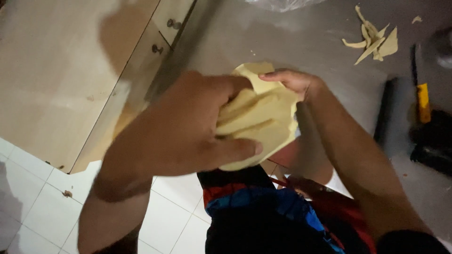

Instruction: Rolling out dough sheets with a pipe, cutting them into specific shapes with a knife, and folding them for further preparation.

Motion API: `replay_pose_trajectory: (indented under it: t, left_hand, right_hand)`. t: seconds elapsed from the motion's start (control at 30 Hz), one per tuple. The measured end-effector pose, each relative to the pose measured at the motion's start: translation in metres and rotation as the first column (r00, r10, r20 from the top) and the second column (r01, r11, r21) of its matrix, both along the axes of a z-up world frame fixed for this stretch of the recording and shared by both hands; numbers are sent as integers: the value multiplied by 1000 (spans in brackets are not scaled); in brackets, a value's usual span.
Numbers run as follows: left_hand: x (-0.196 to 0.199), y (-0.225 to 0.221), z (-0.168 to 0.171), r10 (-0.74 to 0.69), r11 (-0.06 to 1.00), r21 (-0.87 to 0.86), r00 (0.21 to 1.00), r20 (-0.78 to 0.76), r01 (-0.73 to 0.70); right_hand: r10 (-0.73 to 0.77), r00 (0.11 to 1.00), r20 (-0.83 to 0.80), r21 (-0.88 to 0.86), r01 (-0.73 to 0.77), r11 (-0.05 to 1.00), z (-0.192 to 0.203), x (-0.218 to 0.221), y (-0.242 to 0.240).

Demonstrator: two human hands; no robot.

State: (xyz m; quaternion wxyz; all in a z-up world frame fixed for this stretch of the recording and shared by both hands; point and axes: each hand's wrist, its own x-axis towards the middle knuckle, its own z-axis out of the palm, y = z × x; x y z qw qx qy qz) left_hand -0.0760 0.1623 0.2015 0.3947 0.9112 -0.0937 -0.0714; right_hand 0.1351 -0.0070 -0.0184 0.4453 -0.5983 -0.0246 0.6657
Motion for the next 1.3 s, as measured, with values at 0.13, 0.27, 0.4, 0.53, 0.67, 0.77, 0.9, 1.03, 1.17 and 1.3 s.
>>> replay_pose_trajectory:
  t: [0.13, 0.27, 0.4, 0.53, 0.67, 0.77, 0.9, 1.03, 1.17, 1.3]
  left_hand:
    - [12, 2, 3, -9, 999, -49, 1000, 30, 10]
    - [20, 4, 2, -1, 996, -91, 994, 108, 11]
    - [23, 4, 5, -28, 983, -175, 979, 202, 64]
    - [26, 4, 3, -6, 986, -160, 984, 180, 35]
    - [25, 13, -1, 44, 981, -192, 987, 152, -14]
    - [28, 20, -6, 65, 986, -164, 985, 161, -38]
    - [36, 23, -11, 103, 989, -123, 986, 132, -87]
    - [40, 27, -14, 115, 983, -158, 984, 139, -93]
    - [47, 26, -19, 33, 984, -176, 966, 257, 14]
    - [53, 22, -16, 42, 955, -295, 970, 240, 32]
  right_hand:
    - [25, 998, 64, -29, -23, 999, 14, 3, -8]
    - [69, 989, 128, -74, -60, 995, 21, 1, -18]
    - [121, 972, 201, -118, -98, 988, 31, 7, -26]
    - [198, 946, 256, -158, -161, 974, 32, 9, -22]
    - [277, 911, 307, -196, -224, 955, 33, 10, -12]
    - [329, 883, 335, -225, -264, 938, 33, 6, -10]
    - [378, 842, 385, -272, -288, 918, 36, 10, -16]
    - [433, 788, 439, -328, -308, 893, 42, 17, -24]
    - [492, 733, 470, -374, -339, 863, 41, 21, -36]
    - [125, 908, 399, 125, -189, 974, 42, 4, -49]
